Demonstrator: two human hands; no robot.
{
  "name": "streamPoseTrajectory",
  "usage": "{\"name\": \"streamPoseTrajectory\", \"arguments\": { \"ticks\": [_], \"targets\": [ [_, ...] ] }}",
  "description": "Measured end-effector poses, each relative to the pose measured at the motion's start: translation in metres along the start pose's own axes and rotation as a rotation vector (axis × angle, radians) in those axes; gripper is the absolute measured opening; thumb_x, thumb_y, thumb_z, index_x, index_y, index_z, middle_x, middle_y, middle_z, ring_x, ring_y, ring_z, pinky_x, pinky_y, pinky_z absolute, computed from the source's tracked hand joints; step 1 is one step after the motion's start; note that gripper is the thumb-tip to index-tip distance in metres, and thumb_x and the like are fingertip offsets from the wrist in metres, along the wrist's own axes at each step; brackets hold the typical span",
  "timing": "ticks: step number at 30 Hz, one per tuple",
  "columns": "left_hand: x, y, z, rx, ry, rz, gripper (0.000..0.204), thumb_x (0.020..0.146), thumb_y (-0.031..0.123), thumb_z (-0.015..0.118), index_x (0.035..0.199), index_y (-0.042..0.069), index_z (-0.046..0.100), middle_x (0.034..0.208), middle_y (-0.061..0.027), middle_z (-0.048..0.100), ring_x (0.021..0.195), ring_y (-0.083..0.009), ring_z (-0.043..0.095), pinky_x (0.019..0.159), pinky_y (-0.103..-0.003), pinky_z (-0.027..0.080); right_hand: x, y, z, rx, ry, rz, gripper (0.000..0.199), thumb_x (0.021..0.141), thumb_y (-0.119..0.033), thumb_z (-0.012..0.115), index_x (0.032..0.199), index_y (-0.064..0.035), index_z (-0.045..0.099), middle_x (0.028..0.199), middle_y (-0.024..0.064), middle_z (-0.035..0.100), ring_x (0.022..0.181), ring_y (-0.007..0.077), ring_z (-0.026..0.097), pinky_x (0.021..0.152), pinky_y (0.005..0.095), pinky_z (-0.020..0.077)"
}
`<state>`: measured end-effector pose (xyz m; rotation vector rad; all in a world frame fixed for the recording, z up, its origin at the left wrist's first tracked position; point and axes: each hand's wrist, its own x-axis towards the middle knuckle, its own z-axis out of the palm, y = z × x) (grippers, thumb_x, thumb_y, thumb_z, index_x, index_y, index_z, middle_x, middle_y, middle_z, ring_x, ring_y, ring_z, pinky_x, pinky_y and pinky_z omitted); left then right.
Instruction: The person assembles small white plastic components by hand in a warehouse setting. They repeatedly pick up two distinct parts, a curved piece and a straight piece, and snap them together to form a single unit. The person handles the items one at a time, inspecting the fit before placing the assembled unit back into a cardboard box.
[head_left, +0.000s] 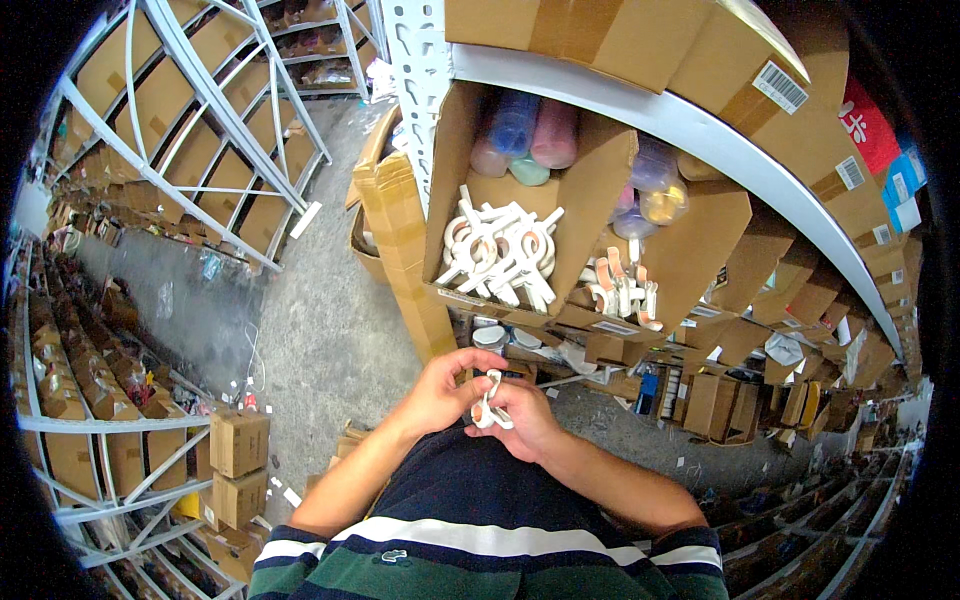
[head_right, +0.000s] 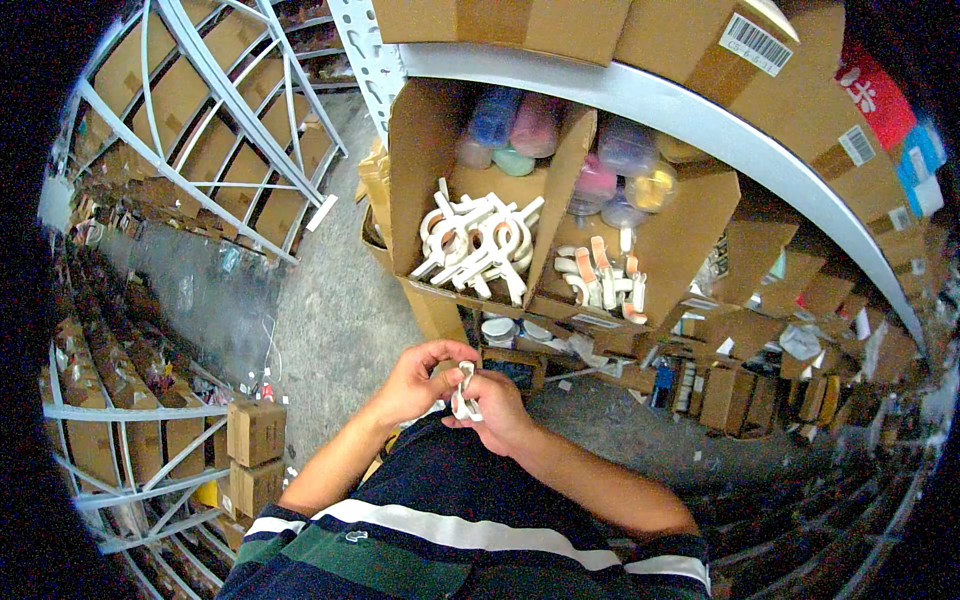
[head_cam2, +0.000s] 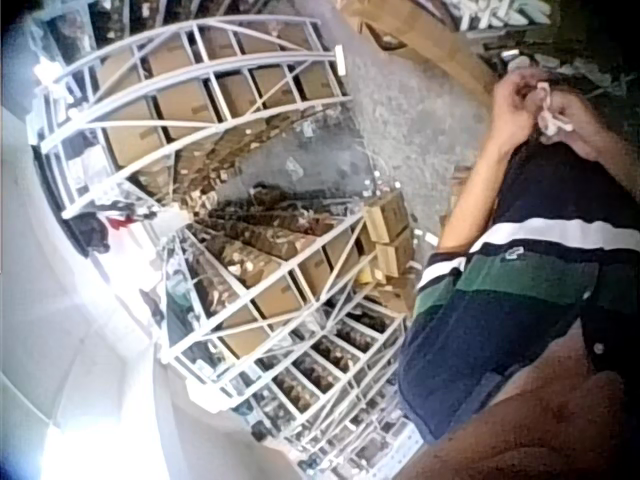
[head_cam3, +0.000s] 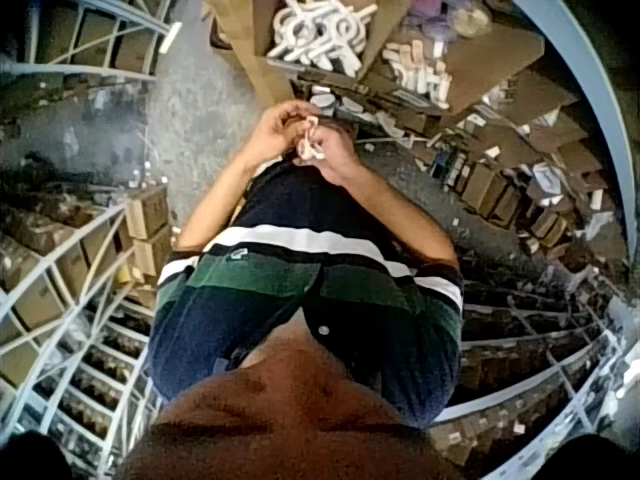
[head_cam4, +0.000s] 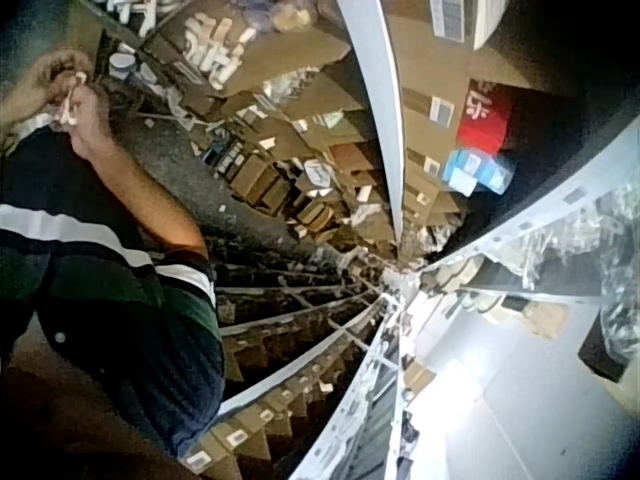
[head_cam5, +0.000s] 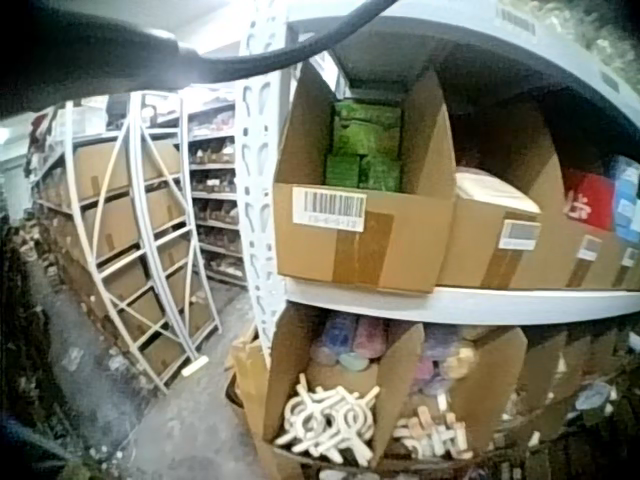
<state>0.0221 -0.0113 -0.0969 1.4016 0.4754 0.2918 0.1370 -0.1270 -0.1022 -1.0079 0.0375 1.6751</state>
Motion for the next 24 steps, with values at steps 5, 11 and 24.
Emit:
{"name": "streamPoseTrajectory", "arguments": {
  "ticks": [5, 11, 24],
  "targets": [
    [-0.003, 0.0, 0.004, -0.04, 0.058, -0.033, 0.021, 0.09, 0.002, 0.058, 0.11, -0.001, 0.064, 0.104, -0.0064, 0.067, 0.097, -0.012, 0.059, 0.085, -0.027, 0.048, -0.003, -0.004, 0.009, 0.061, 0.002, -0.022, 0.017, 0.08, -0.01, 0.05, 0.094, -0.0045, 0.059, 0.082, 0.0082, 0.061, 0.078, 0.021, 0.063, 0.075, 0.049, 0.0566],
    [-0.006, -0.009, 0.008, -0.01, 0.117, 0.015, 0.022, 0.092, 0.005, 0.058, 0.112, -0.001, 0.064, 0.102, -0.0065, 0.067, 0.091, -0.0112, 0.06, 0.081, -0.026, 0.049, -0.003, -0.006, 0.017, -0.014, 0.078, -0.027, 0.02, 0.081, -0.01, 0.05, 0.098, -0.0042, 0.058, 0.086, 0.0089, 0.061, 0.076, 0.0216, 0.064, 0.07, 0.0488, 0.0576],
    [-0.012, -0.004, 0.015, 0.369, 0.182, 0.02, 0.026, 0.087, 0.005, 0.056, 0.111, 0.001, 0.066, 0.094, -0.0123, 0.068, 0.074, -0.0138, 0.064, 0.066, -0.028, 0.052, 0.014, 0.015, 0.001, -0.158, 0.115, -0.061, 0.017, 0.092, -0.016, 0.044, 0.097, -0.0073, 0.057, 0.082, 0.0031, 0.058, 0.068, 0.0147, 0.06, 0.056, 0.0348, 0.0576]
  ]
}}
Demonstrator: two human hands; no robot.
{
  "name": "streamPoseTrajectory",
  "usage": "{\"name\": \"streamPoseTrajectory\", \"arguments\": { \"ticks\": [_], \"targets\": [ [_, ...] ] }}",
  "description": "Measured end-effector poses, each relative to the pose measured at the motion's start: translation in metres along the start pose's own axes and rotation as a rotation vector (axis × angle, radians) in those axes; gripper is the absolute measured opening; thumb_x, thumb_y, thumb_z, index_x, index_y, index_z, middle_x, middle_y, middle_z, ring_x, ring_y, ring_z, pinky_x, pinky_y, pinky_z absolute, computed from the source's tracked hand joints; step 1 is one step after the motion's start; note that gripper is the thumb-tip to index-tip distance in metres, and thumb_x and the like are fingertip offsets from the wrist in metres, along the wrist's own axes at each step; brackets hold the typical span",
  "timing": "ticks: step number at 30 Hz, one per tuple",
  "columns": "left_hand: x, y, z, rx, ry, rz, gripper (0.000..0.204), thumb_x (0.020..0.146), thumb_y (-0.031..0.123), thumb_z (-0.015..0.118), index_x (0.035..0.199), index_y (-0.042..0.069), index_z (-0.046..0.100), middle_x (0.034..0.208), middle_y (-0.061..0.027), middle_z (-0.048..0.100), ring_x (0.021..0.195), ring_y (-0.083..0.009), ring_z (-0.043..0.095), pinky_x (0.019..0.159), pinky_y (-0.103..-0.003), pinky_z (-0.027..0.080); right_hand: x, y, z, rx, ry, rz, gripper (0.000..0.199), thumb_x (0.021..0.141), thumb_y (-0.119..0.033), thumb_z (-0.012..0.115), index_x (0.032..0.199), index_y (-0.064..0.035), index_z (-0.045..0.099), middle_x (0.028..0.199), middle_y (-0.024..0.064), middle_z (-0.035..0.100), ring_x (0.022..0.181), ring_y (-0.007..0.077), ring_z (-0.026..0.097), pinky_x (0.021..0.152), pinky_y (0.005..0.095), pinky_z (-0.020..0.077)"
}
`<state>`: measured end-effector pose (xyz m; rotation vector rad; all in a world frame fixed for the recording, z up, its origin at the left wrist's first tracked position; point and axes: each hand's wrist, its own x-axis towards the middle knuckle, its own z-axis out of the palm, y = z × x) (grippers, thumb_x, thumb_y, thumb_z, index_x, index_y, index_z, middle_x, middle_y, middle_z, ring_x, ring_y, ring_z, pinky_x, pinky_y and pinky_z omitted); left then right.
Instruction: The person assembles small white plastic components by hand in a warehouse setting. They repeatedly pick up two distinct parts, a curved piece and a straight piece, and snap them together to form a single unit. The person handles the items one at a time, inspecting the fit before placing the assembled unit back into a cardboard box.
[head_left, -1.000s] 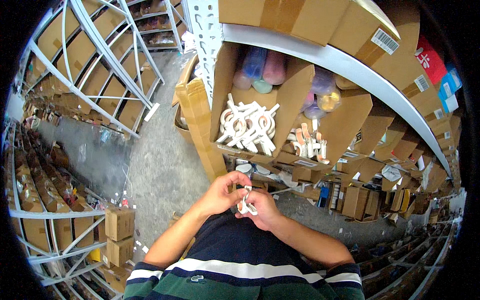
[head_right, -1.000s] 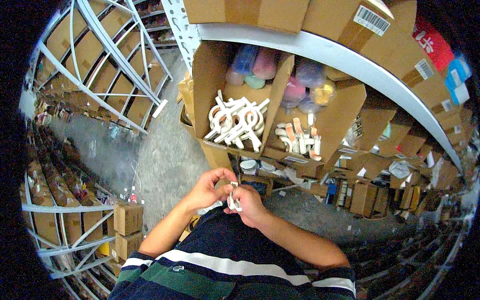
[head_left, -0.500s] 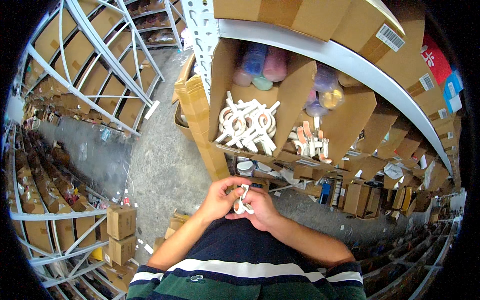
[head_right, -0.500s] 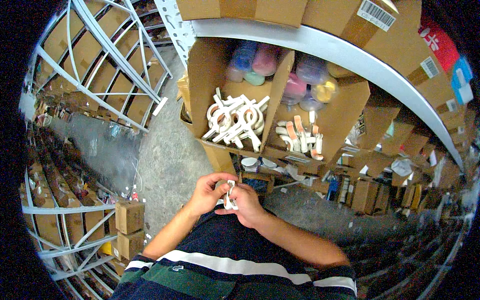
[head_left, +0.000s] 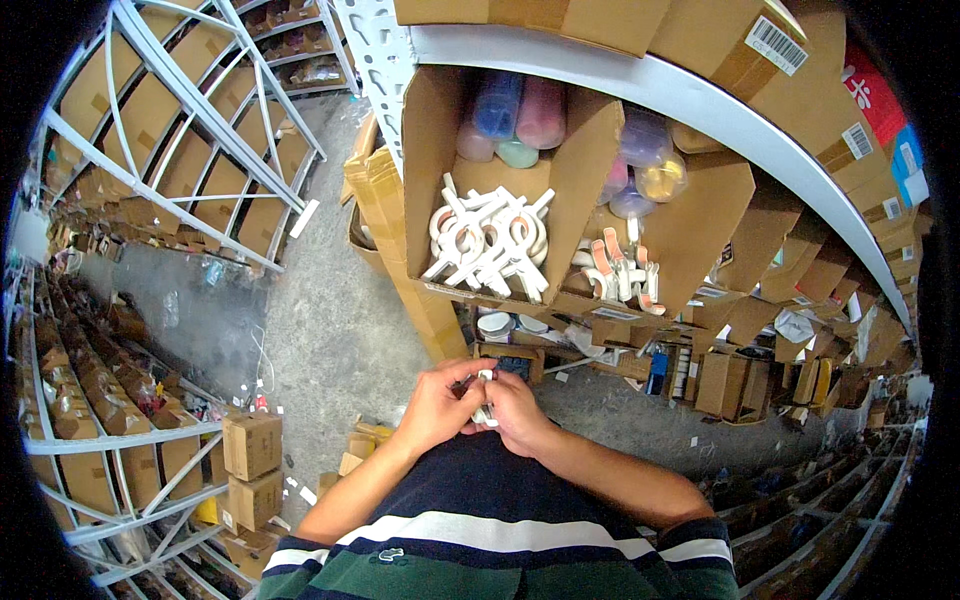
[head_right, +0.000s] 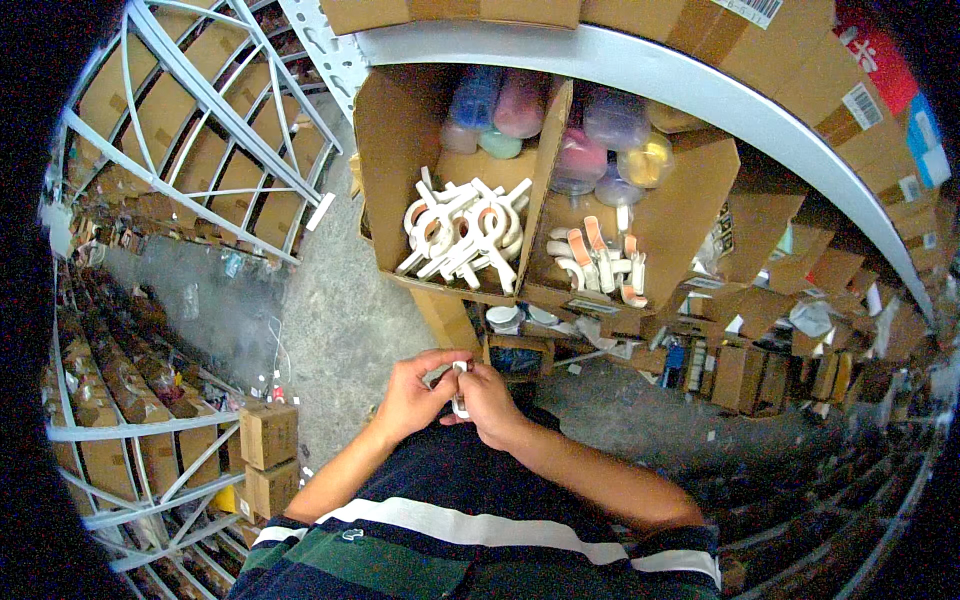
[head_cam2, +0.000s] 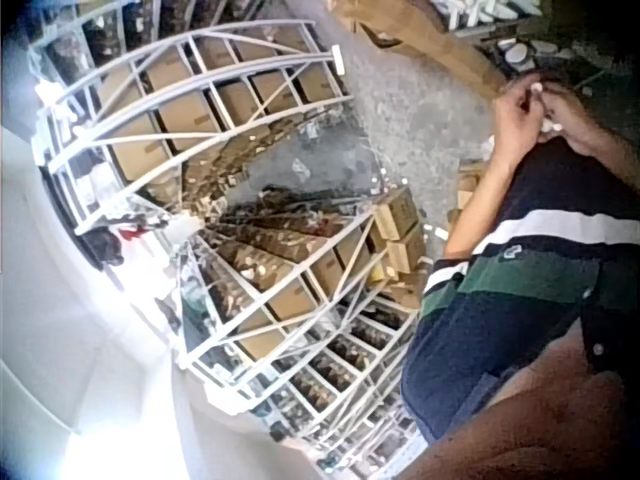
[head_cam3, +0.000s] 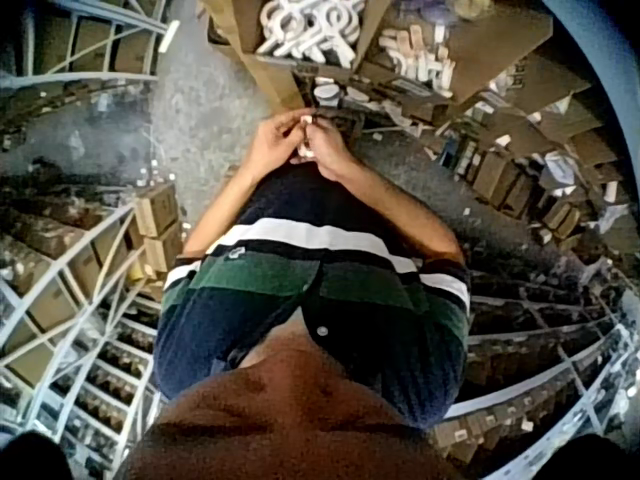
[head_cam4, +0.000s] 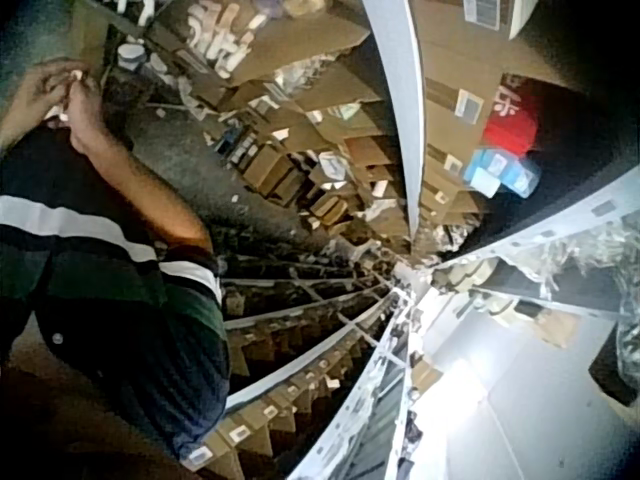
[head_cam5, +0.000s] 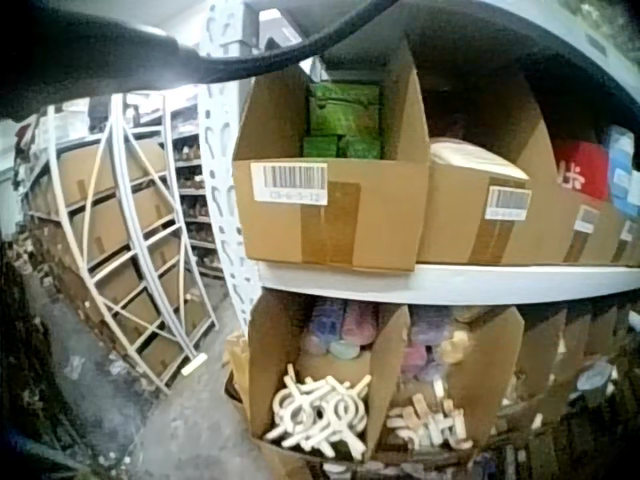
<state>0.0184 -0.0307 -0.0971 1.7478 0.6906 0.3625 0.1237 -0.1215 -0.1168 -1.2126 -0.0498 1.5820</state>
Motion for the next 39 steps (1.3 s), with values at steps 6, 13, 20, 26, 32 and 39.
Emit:
{"name": "streamPoseTrajectory", "arguments": {
  "ticks": [6, 13, 20, 26, 32, 39],
  "targets": [
    [0.0, -0.007, 0.0, -0.076, 0.005, -0.064, 0.025, 0.088, 0.008, 0.06, 0.111, 0.002, 0.067, 0.095, -0.014, 0.071, 0.078, -0.0131, 0.066, 0.069, -0.026, 0.053, -0.005, -0.001, 0.0, -0.007, -0.063, -0.017, 0.015, 0.09, -0.013, 0.048, 0.1, -0.0067, 0.056, 0.086, 0.0043, 0.058, 0.075, 0.0143, 0.06, 0.066, 0.036, 0.0578],
    [-0.006, -0.002, 0.005, -0.094, 0.062, -0.092, 0.025, 0.088, 0.007, 0.061, 0.112, 0.001, 0.067, 0.096, -0.0103, 0.072, 0.078, -0.0102, 0.065, 0.069, -0.025, 0.053, -0.007, -0.003, -0.001, -0.007, -0.077, -0.027, 0.013, 0.092, -0.013, 0.047, 0.1, -0.0068, 0.056, 0.084, 0.0026, 0.058, 0.072, 0.0125, 0.059, 0.063, 0.0333, 0.0568],
    [-0.003, 0.001, -0.001, -0.204, -0.003, -0.195, 0.024, 0.087, 0.005, 0.064, 0.11, 0.001, 0.069, 0.094, -0.0066, 0.072, 0.081, -0.0093, 0.063, 0.073, -0.025, 0.052, -0.007, -0.003, -0.003, -0.045, -0.062, -0.015, 0.012, 0.093, -0.013, 0.047, 0.1, -0.0067, 0.055, 0.083, 0.0011, 0.057, 0.07, 0.0103, 0.058, 0.059, 0.0299, 0.0559],
    [-0.003, -0.008, 0.0, -0.191, -0.011, -0.158, 0.025, 0.089, 0.004, 0.061, 0.113, 0.001, 0.067, 0.092, -0.0063, 0.072, 0.08, -0.0074, 0.063, 0.072, -0.024, 0.052, -0.004, 0.0, -0.004, -0.039, -0.055, 0.008, 0.012, 0.09, -0.012, 0.048, 0.099, -0.0065, 0.054, 0.083, 0.0023, 0.058, 0.071, 0.0122, 0.06, 0.057, 0.0315, 0.0557],
    [-0.004, -0.023, 0.003, -0.261, -0.031, -0.236, 0.025, 0.09, 0.006, 0.06, 0.113, 0.002, 0.068, 0.091, -0.0066, 0.072, 0.078, -0.0072, 0.061, 0.071, -0.025, 0.051, 0.002, 0.005, -0.007, -0.021, -0.06, 0.037, 0.013, 0.089, -0.012, 0.047, 0.099, -0.0057, 0.054, 0.082, 0.0042, 0.058, 0.069, 0.0151, 0.06, 0.055, 0.0346, 0.0555],
    [-0.01, -0.009, -0.013, -0.135, -0.086, -0.113, 0.026, 0.089, 0.005, 0.058, 0.114, 0.002, 0.067, 0.088, -0.0071, 0.071, 0.072, -0.0062, 0.059, 0.066, -0.025, 0.051, -0.001, 0.004, 0.0, -0.161, -0.056, 0.05, 0.014, 0.09, -0.008, 0.046, 0.102, -0.0062, 0.053, 0.085, 0.0061, 0.06, 0.072, 0.0165, 0.061, 0.057, 0.0352, 0.0547]
  ]
}}
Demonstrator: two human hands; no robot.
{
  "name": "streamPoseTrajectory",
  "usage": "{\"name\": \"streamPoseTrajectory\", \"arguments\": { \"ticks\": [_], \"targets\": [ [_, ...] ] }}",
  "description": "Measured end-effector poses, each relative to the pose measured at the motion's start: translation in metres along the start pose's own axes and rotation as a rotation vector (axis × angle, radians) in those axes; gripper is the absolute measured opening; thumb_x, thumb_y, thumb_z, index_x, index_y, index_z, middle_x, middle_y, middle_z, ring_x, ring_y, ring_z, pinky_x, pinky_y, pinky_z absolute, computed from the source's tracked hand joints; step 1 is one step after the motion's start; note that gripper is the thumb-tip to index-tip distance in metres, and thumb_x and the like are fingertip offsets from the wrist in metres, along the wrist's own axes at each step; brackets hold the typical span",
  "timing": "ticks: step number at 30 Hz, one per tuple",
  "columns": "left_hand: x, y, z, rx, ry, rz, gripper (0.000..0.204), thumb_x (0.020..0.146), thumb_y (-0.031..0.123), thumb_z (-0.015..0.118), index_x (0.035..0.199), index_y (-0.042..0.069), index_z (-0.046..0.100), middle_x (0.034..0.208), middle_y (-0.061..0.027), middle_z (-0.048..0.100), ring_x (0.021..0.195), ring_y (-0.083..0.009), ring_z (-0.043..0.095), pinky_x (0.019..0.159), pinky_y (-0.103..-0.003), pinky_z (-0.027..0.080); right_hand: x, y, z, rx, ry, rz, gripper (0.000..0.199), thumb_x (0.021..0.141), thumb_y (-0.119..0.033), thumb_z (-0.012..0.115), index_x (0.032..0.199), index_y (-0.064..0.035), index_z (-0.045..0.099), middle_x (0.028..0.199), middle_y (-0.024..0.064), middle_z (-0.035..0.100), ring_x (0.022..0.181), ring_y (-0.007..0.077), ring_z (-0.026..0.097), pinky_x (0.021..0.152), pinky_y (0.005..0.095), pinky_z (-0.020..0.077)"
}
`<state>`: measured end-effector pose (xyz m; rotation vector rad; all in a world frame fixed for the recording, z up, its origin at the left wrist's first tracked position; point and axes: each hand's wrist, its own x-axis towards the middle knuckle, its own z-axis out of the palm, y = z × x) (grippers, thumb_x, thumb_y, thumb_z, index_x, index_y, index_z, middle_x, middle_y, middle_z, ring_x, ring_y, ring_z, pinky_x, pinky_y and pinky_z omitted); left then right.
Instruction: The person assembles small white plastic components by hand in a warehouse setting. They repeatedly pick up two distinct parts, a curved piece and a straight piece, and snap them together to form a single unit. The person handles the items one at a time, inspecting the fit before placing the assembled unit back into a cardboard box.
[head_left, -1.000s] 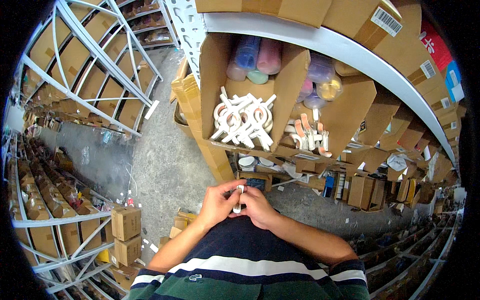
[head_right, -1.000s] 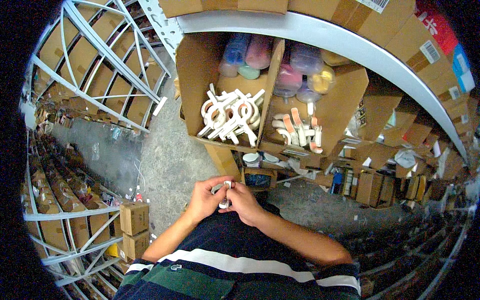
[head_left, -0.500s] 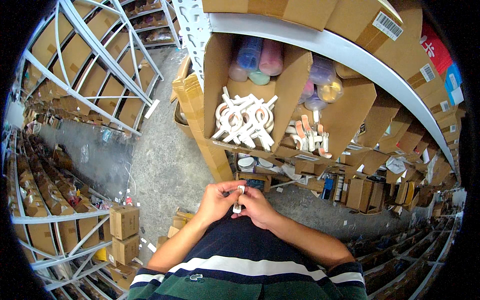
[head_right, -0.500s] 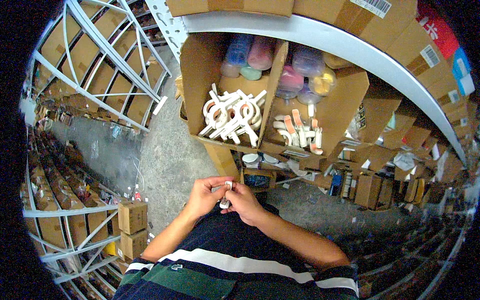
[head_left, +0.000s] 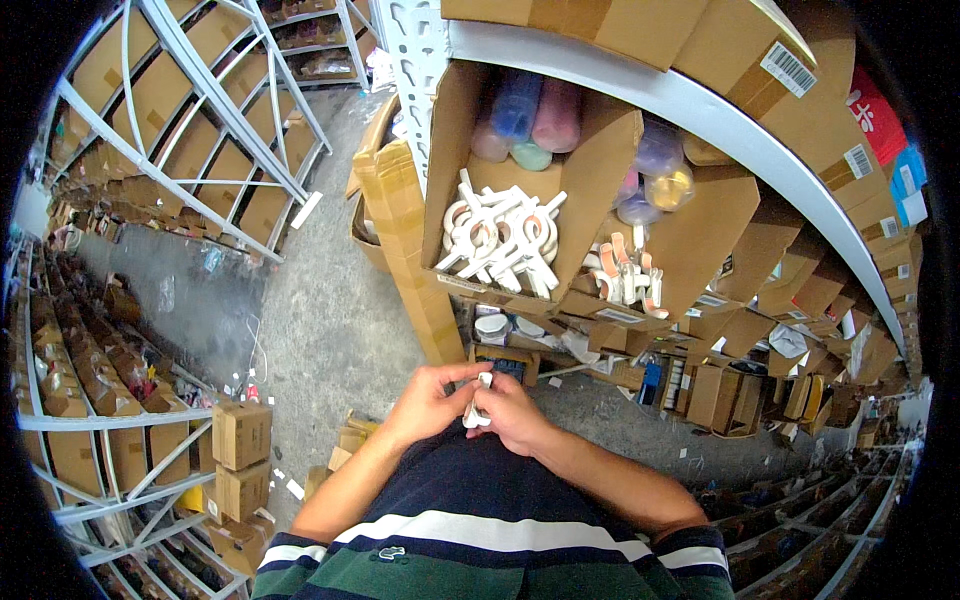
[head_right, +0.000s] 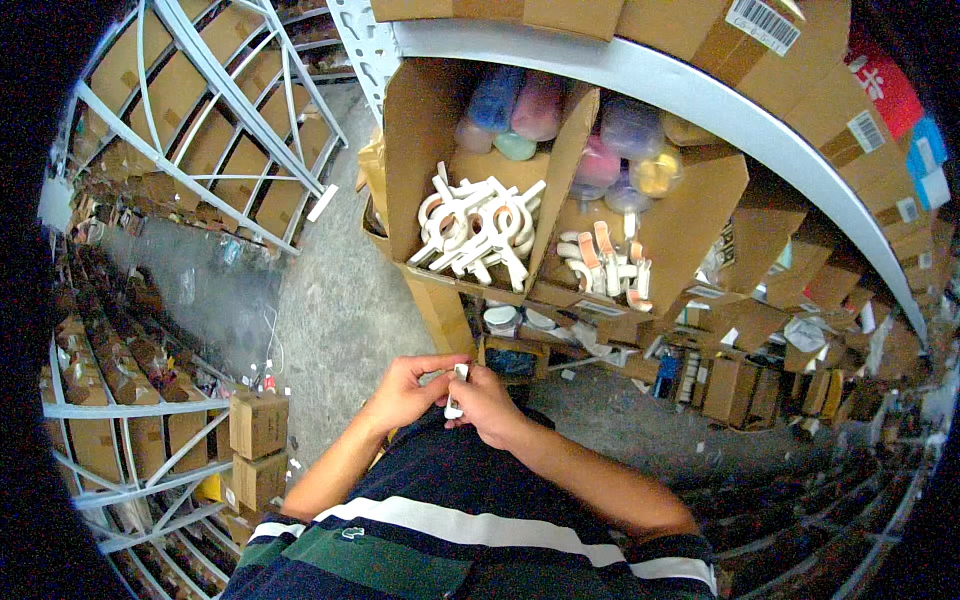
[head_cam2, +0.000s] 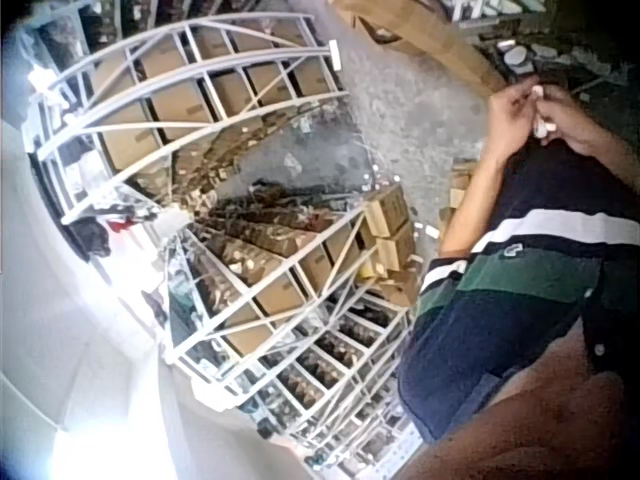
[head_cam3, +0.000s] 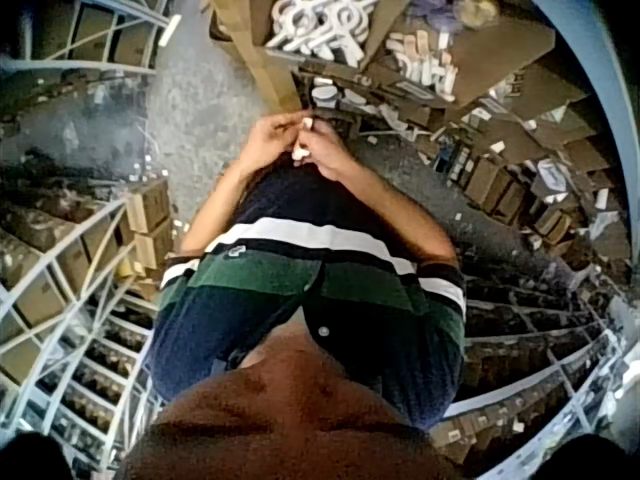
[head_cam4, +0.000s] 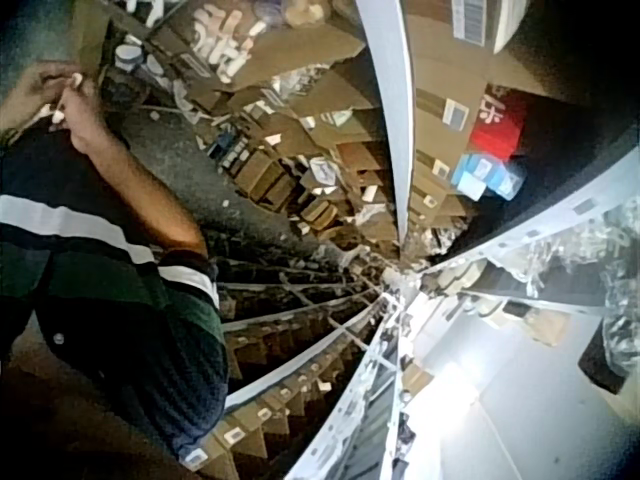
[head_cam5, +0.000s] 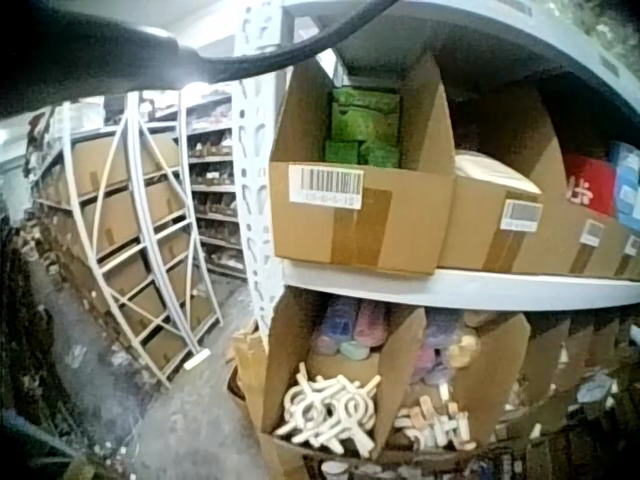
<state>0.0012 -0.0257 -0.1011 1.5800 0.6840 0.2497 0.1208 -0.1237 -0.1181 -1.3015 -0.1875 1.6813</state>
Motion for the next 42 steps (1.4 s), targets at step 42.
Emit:
{"name": "streamPoseTrajectory", "arguments": {
  "ticks": [42],
  "targets": [
    [-0.003, -0.001, -0.026, -0.065, 0.058, -0.035, 0.019, 0.085, 0.006, 0.064, 0.101, -0.003, 0.07, 0.081, -0.0064, 0.069, 0.071, -0.0091, 0.063, 0.063, -0.025, 0.052, 0.008, 0.01, 0.0, -0.027, -0.256, -0.149, 0.024, 0.092, -0.015, 0.056, 0.113, -0.0021, 0.056, 0.091, 0.0041, 0.065, 0.071, 0.01, 0.059, 0.061, 0.0232, 0.0481]
  ]
}}
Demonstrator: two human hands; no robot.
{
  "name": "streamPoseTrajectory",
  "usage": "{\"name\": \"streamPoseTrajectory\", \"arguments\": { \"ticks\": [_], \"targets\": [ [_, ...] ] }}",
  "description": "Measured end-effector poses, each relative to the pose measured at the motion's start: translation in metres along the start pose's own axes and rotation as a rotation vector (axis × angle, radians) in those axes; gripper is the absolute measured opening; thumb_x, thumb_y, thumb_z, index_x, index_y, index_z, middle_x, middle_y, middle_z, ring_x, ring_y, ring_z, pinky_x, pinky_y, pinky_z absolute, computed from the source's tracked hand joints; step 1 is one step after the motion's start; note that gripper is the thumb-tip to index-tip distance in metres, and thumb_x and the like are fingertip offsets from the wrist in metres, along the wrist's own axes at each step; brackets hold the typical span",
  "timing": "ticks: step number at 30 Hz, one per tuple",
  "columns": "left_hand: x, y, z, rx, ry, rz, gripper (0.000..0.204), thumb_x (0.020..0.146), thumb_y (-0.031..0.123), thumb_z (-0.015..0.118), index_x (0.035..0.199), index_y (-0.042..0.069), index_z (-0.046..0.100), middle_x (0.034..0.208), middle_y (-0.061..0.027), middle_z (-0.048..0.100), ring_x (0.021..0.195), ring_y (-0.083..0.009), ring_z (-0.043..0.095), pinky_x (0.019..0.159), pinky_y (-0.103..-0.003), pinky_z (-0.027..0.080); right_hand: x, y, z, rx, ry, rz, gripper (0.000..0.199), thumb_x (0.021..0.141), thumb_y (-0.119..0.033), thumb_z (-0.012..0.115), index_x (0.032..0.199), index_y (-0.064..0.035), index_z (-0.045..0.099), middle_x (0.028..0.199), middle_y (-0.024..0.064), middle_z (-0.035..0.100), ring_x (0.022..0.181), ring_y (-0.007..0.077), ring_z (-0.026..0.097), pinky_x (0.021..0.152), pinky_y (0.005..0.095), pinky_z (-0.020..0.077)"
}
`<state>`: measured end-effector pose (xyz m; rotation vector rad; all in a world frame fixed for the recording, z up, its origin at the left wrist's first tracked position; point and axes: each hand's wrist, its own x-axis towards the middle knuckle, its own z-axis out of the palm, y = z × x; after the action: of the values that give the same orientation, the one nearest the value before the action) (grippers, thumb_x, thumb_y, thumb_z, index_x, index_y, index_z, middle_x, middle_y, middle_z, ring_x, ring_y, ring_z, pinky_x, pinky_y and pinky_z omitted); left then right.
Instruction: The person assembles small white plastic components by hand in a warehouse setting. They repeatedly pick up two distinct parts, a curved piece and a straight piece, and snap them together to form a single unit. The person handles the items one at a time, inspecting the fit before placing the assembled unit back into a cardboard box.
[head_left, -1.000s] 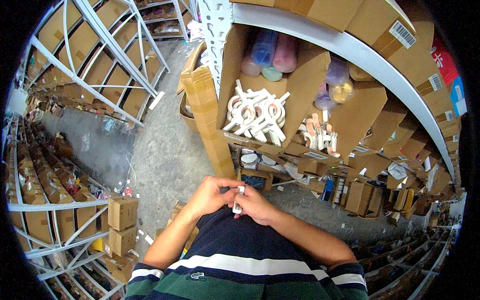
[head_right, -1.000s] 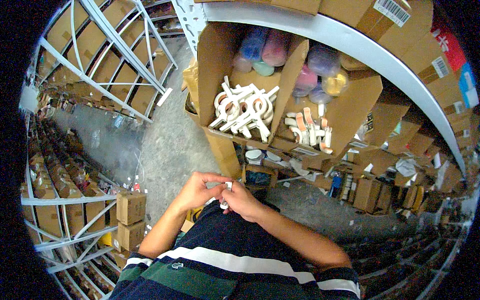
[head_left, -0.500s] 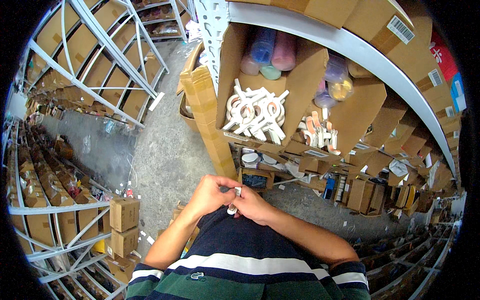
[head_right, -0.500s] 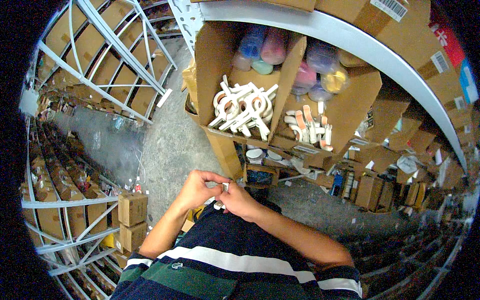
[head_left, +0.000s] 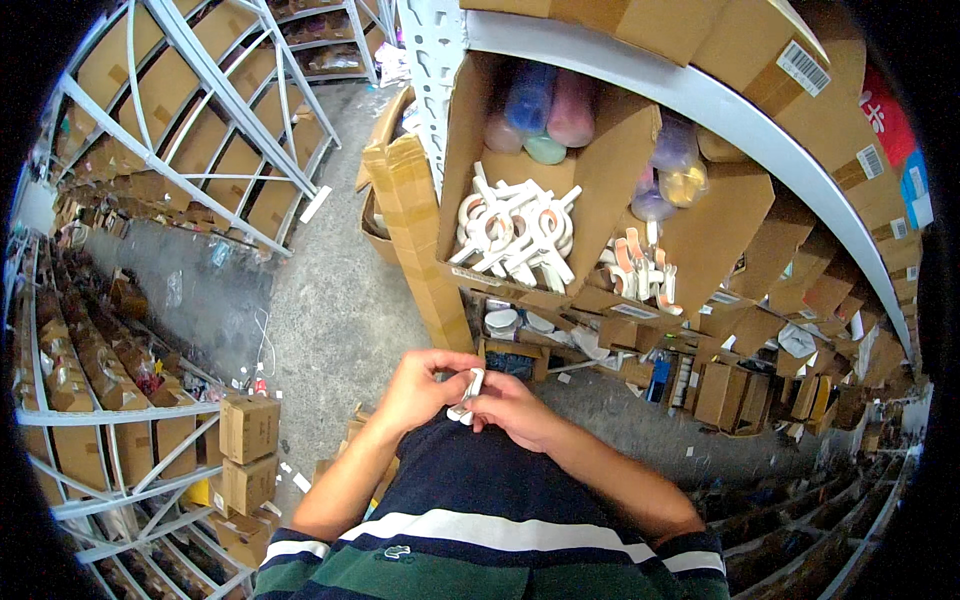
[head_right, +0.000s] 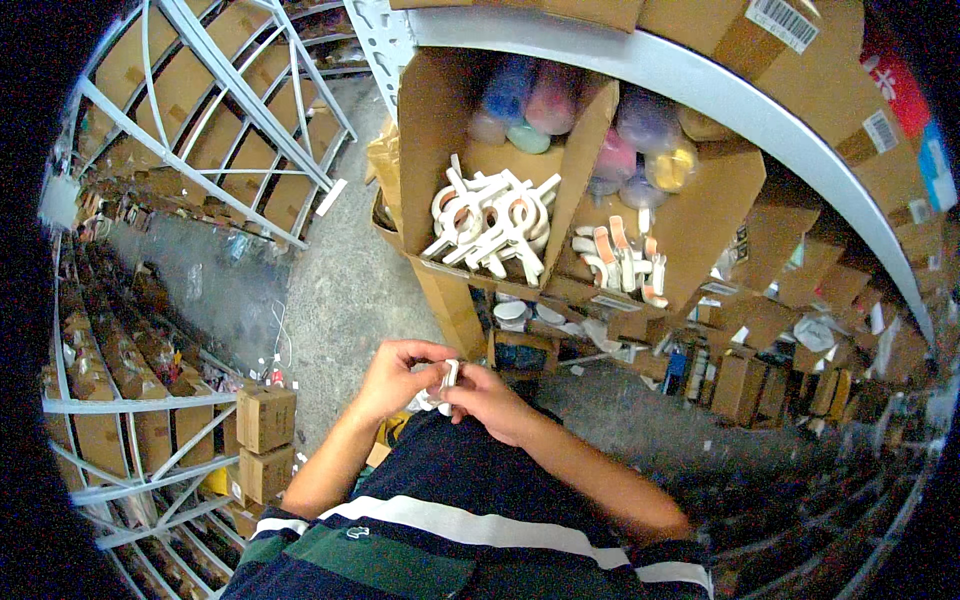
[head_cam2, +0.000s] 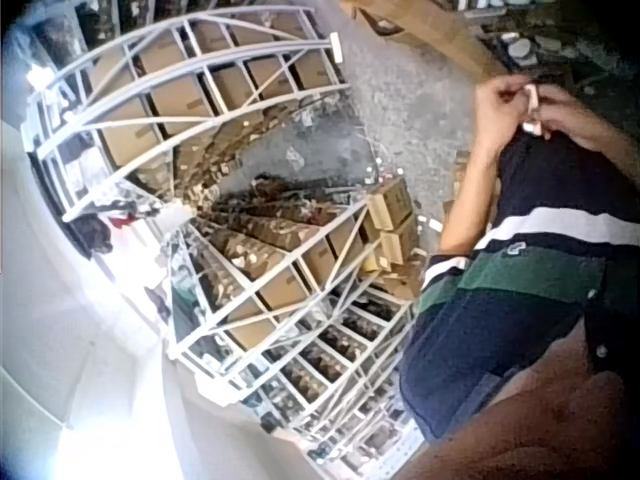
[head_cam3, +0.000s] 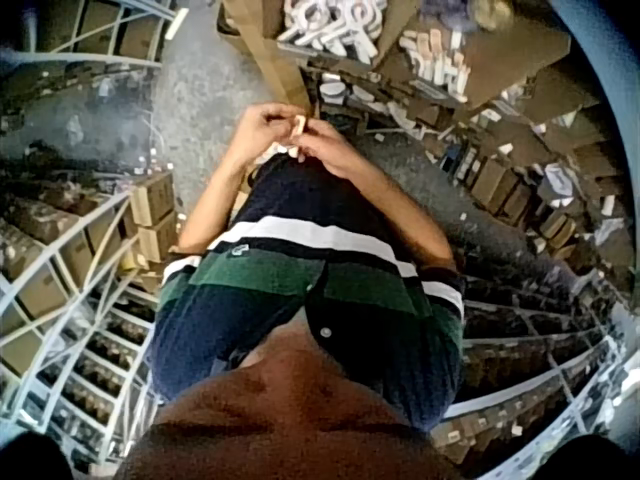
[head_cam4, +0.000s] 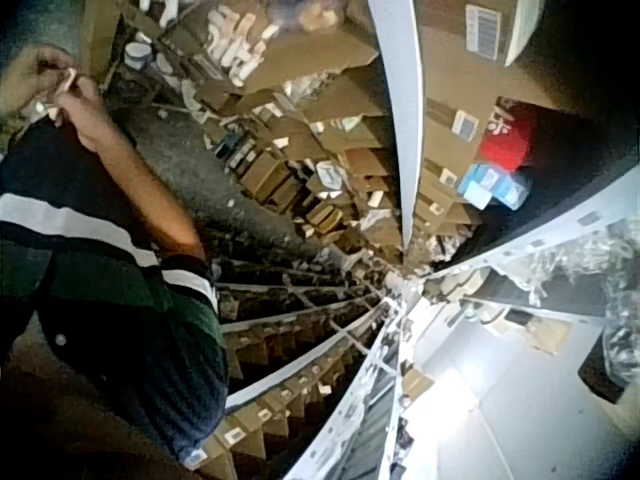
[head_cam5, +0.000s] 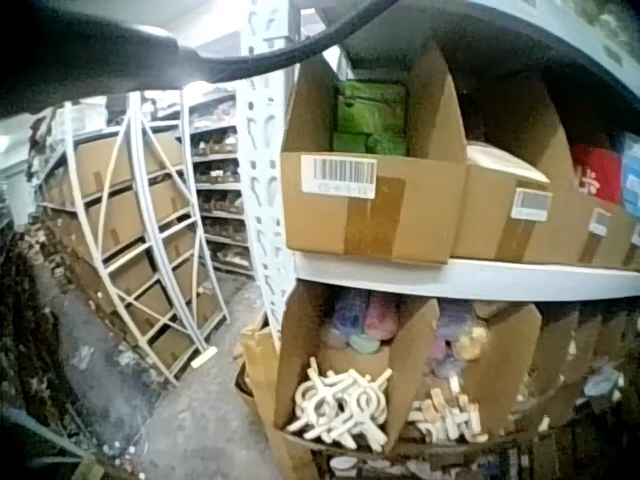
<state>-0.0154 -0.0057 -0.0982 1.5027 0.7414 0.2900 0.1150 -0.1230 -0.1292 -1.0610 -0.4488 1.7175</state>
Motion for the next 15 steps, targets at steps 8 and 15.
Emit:
{"name": "streamPoseTrajectory", "arguments": {
  "ticks": [8, 15],
  "targets": [
    [0.0, -0.004, -0.015, -0.448, -0.078, 0.088, 0.049, 0.083, 0.011, 0.072, 0.129, 0.002, 0.055, 0.114, -0.0105, 0.063, 0.098, -0.0155, 0.061, 0.084, -0.03, 0.05, -0.009, -0.011, -0.008, -0.24, 0.127, -0.245, 0.03, 0.086, -0.01, 0.069, 0.112, -0.0017, 0.058, 0.089, 0.0029, 0.063, 0.07, 0.0086, 0.059, 0.063, 0.0229, 0.0485],
    [-0.008, 0.053, -0.029, 0.194, -0.212, 0.377, 0.085, 0.067, 0.007, 0.083, 0.141, 0.008, 0.043, 0.137, -0.0125, 0.045, 0.105, -0.0228, 0.061, 0.09, -0.033, 0.051, -0.026, -0.051, -0.005, -0.464, 0.225, -0.448, 0.037, 0.079, -0.011, 0.077, 0.11, -0.0033, 0.061, 0.095, 0.0041, 0.064, 0.087, 0.0102, 0.06, 0.076, 0.0242, 0.0486]
  ]
}}
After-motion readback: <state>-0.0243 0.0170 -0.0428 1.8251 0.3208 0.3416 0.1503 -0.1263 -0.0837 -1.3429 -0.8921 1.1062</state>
